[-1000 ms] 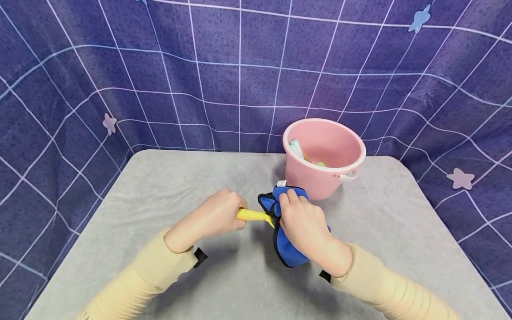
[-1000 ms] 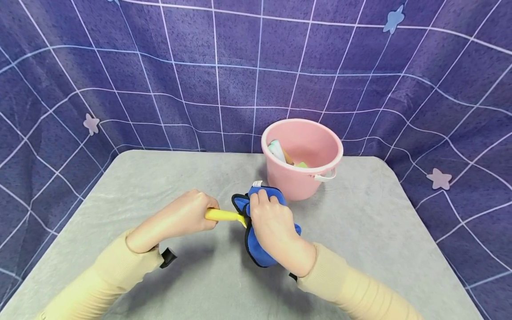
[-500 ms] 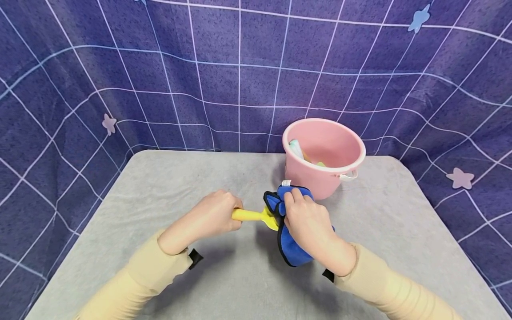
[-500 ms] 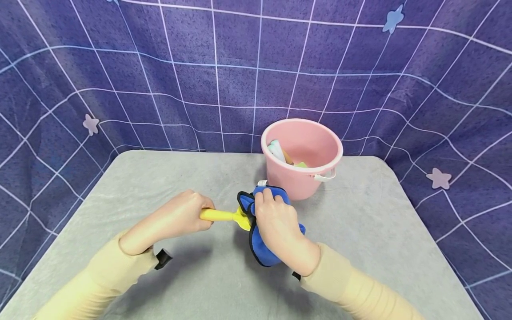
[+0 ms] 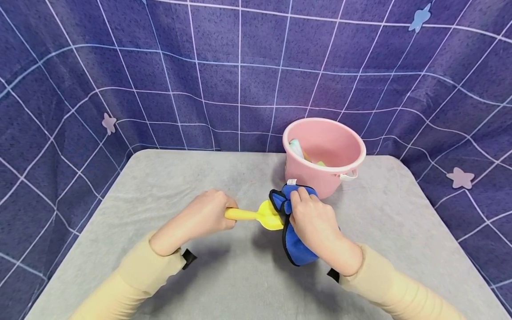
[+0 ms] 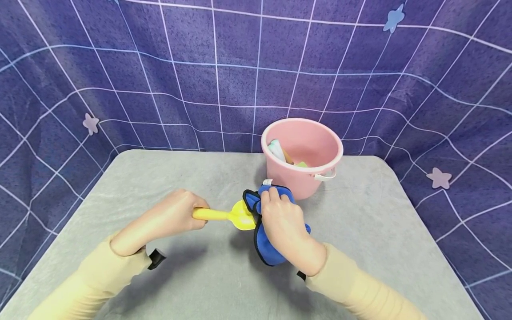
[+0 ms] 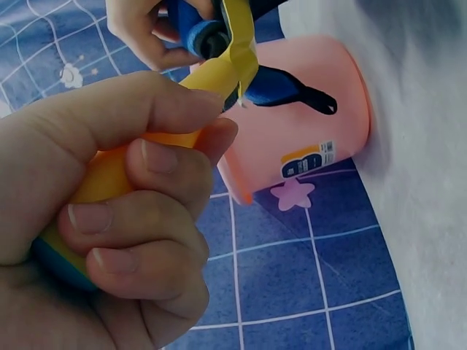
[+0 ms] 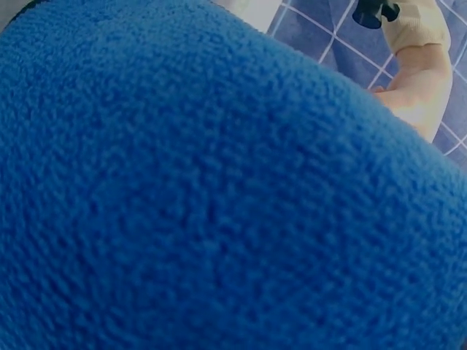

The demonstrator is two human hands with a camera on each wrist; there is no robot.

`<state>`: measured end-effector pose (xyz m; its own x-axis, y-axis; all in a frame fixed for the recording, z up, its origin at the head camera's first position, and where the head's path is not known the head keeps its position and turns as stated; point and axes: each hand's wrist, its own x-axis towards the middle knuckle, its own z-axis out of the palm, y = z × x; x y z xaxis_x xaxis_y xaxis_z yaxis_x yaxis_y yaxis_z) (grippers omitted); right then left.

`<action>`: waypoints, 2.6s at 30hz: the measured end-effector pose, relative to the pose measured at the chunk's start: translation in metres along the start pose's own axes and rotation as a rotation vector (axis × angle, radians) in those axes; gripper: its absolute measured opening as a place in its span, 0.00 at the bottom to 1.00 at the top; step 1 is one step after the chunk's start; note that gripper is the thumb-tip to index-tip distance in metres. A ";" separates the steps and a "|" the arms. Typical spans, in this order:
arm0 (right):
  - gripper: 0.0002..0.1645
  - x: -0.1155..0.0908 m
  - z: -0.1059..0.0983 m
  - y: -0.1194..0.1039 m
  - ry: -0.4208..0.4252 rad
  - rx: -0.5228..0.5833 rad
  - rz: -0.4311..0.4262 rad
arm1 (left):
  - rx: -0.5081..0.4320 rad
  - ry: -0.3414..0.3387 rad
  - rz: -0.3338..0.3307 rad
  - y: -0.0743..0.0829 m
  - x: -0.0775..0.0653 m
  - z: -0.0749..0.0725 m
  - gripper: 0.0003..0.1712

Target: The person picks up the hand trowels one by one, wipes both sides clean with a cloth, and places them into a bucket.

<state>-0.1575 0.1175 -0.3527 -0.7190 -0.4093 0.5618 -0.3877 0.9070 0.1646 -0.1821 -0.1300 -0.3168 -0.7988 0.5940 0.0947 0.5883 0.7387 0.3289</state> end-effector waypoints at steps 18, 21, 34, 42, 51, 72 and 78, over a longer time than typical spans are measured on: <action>0.15 -0.002 -0.010 0.016 -0.048 0.105 0.100 | -0.069 0.001 -0.008 -0.010 -0.013 -0.010 0.12; 0.15 -0.003 -0.012 0.019 -0.061 0.113 0.119 | -0.075 0.009 -0.005 -0.012 -0.015 -0.011 0.12; 0.16 -0.013 -0.004 0.028 -0.066 0.109 0.153 | -0.131 0.021 -0.061 -0.019 -0.026 -0.019 0.09; 0.16 -0.017 0.004 0.031 -0.049 0.134 0.163 | -0.132 0.028 -0.081 -0.021 -0.031 -0.025 0.09; 0.15 -0.013 0.007 0.038 -0.028 0.257 0.189 | -0.120 0.119 -0.079 -0.014 -0.029 -0.038 0.06; 0.09 -0.004 0.049 0.058 -0.267 1.572 0.642 | -0.117 0.283 -0.013 0.015 -0.004 -0.060 0.04; 0.13 -0.005 0.054 0.053 -0.292 1.863 0.751 | -0.129 0.309 0.019 0.022 0.004 -0.062 0.04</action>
<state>-0.2060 0.1626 -0.3903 -0.9673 -0.2498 -0.0445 0.1053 -0.2354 -0.9662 -0.1800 -0.1309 -0.2514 -0.7998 0.4679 0.3759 0.5984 0.6703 0.4389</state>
